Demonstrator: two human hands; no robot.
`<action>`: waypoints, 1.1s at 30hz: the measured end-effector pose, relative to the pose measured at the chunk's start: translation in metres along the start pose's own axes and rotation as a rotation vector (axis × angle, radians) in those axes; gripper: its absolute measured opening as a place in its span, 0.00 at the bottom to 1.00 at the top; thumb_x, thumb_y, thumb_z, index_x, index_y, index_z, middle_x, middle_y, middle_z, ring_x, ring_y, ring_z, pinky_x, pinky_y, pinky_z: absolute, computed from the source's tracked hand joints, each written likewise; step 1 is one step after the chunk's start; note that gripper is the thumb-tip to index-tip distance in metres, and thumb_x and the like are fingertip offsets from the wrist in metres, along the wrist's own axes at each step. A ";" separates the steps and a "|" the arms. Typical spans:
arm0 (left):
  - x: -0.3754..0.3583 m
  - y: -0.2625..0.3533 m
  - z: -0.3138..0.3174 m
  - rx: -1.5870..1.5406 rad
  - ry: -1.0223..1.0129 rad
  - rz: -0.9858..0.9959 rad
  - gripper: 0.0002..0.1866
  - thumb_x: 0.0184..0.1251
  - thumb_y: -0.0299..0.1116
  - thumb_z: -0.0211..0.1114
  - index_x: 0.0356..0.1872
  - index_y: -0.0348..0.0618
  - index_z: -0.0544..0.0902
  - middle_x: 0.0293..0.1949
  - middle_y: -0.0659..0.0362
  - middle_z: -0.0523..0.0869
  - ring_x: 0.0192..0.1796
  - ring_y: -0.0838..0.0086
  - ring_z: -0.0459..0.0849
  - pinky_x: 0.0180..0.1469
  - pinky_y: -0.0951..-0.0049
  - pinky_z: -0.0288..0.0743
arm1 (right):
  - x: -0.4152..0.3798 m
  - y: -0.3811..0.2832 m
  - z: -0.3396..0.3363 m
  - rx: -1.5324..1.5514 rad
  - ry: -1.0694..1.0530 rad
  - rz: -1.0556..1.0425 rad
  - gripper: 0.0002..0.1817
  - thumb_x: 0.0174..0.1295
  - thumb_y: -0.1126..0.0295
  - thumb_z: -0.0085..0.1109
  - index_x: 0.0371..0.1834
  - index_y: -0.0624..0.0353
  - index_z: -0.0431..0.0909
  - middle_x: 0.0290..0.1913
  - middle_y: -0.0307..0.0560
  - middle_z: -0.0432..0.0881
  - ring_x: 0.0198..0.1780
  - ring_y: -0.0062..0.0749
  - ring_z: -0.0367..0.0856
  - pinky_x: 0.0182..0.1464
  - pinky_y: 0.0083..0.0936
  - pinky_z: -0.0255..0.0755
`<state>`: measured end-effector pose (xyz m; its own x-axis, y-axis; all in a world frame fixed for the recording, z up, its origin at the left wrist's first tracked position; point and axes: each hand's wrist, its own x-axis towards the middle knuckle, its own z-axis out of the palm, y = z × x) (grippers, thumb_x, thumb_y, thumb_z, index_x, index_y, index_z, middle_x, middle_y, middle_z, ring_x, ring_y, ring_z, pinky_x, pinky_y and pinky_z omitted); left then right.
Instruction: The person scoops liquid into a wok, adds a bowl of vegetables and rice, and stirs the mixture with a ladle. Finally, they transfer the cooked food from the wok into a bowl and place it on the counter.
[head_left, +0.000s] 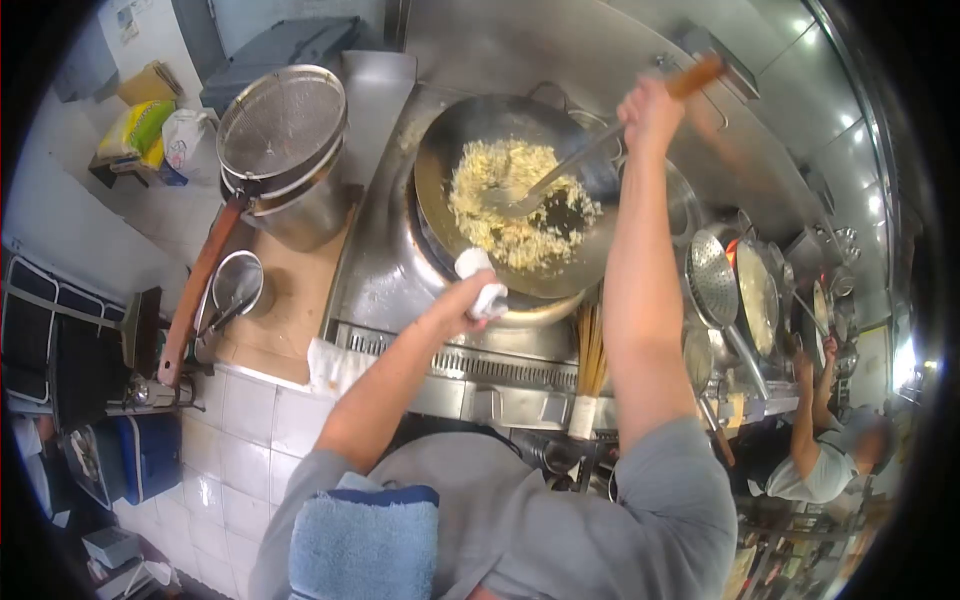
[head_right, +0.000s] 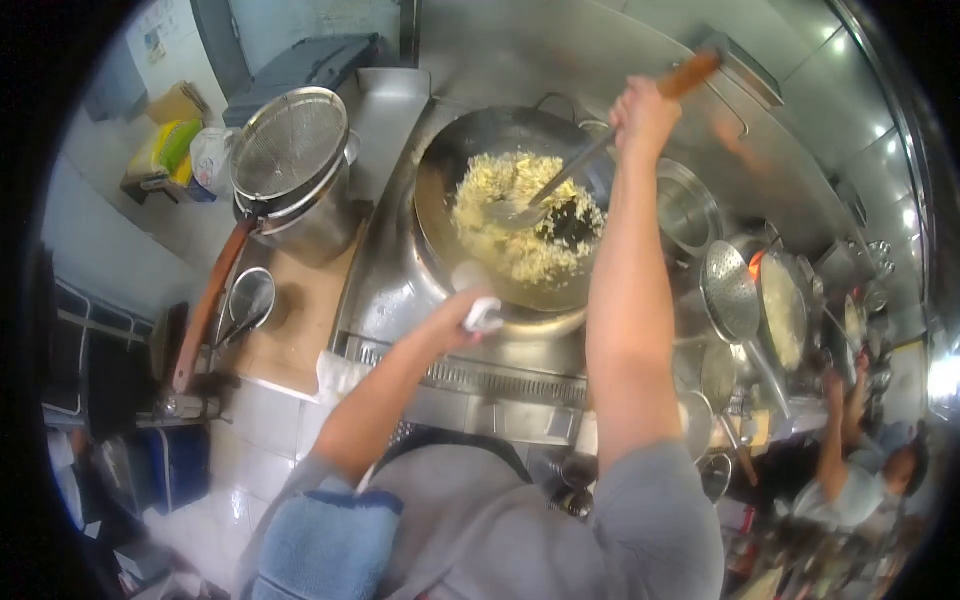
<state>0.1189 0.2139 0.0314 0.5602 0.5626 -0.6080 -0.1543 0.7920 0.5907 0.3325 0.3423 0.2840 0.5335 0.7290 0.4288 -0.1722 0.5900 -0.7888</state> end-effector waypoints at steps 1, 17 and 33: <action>-0.013 0.008 0.005 0.038 0.015 -0.042 0.15 0.56 0.48 0.59 0.38 0.50 0.78 0.28 0.63 0.82 0.27 0.76 0.82 0.19 0.83 0.65 | -0.007 -0.009 0.003 -0.006 -0.037 0.057 0.13 0.53 0.79 0.57 0.19 0.54 0.62 0.11 0.31 0.59 0.09 0.17 0.55 0.11 0.20 0.48; 0.008 -0.002 -0.009 -0.040 -0.065 -0.038 0.13 0.62 0.44 0.58 0.39 0.47 0.78 0.31 0.59 0.84 0.33 0.69 0.86 0.12 0.81 0.65 | -0.108 -0.010 -0.032 0.018 -0.039 -0.231 0.18 0.60 0.81 0.52 0.16 0.53 0.59 0.09 0.34 0.57 0.08 0.16 0.52 0.11 0.19 0.47; 0.004 0.000 -0.005 -0.137 -0.074 -0.088 0.15 0.56 0.41 0.65 0.42 0.50 0.74 0.37 0.59 0.80 0.40 0.70 0.81 0.39 0.71 0.78 | -0.033 -0.012 -0.018 0.059 0.056 0.007 0.13 0.54 0.78 0.58 0.20 0.54 0.63 0.11 0.32 0.58 0.09 0.17 0.56 0.12 0.19 0.49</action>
<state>0.1166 0.2171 0.0261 0.6343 0.4743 -0.6105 -0.2086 0.8654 0.4555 0.3320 0.3046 0.2713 0.5773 0.7138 0.3965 -0.2236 0.6052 -0.7640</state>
